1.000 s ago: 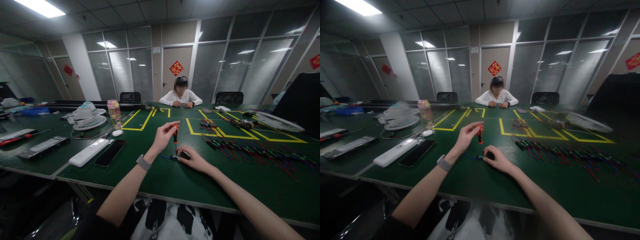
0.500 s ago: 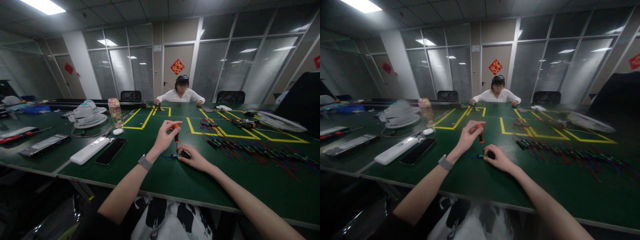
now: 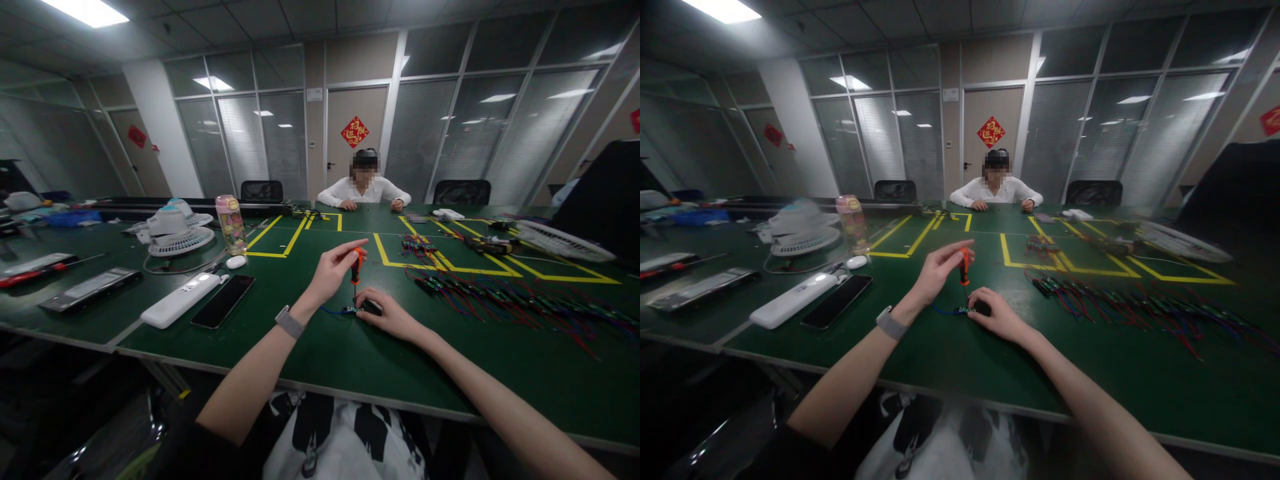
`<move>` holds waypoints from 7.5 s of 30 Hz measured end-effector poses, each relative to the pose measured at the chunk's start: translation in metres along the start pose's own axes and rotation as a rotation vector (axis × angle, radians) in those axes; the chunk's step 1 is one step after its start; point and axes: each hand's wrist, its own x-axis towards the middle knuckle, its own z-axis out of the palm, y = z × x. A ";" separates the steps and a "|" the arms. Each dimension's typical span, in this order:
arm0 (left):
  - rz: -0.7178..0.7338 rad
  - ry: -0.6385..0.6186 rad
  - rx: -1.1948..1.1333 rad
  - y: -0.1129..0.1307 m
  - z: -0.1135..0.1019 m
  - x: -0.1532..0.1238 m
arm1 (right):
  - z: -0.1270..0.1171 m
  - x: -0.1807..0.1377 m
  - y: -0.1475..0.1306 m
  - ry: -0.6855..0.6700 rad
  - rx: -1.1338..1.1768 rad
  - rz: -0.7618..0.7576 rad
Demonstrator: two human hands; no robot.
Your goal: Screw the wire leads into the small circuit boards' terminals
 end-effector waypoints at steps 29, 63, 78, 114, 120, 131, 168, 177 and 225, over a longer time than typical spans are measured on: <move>0.031 0.011 0.026 -0.001 -0.001 0.000 | -0.001 0.000 0.000 -0.004 -0.011 -0.005; 0.038 0.035 0.086 -0.001 0.000 0.001 | -0.002 0.001 -0.003 0.008 -0.031 -0.024; 0.081 -0.017 0.115 0.000 -0.001 0.001 | -0.001 0.001 -0.001 0.016 -0.025 -0.040; 0.080 0.085 0.230 -0.006 0.002 0.000 | -0.002 0.001 -0.002 0.009 -0.025 -0.025; 0.051 0.029 0.127 -0.006 0.002 0.001 | -0.003 0.001 -0.002 0.002 -0.038 -0.020; 0.094 0.085 0.218 -0.002 0.002 0.000 | -0.003 0.001 -0.002 0.001 -0.038 -0.021; 0.042 0.042 0.118 -0.003 0.005 -0.001 | -0.003 0.001 0.001 -0.011 -0.031 -0.037; 0.076 0.094 0.194 -0.005 0.005 -0.001 | -0.003 0.001 0.003 -0.013 -0.046 -0.041; 0.112 0.117 0.248 -0.003 0.003 0.000 | -0.004 0.000 0.000 -0.012 -0.022 -0.020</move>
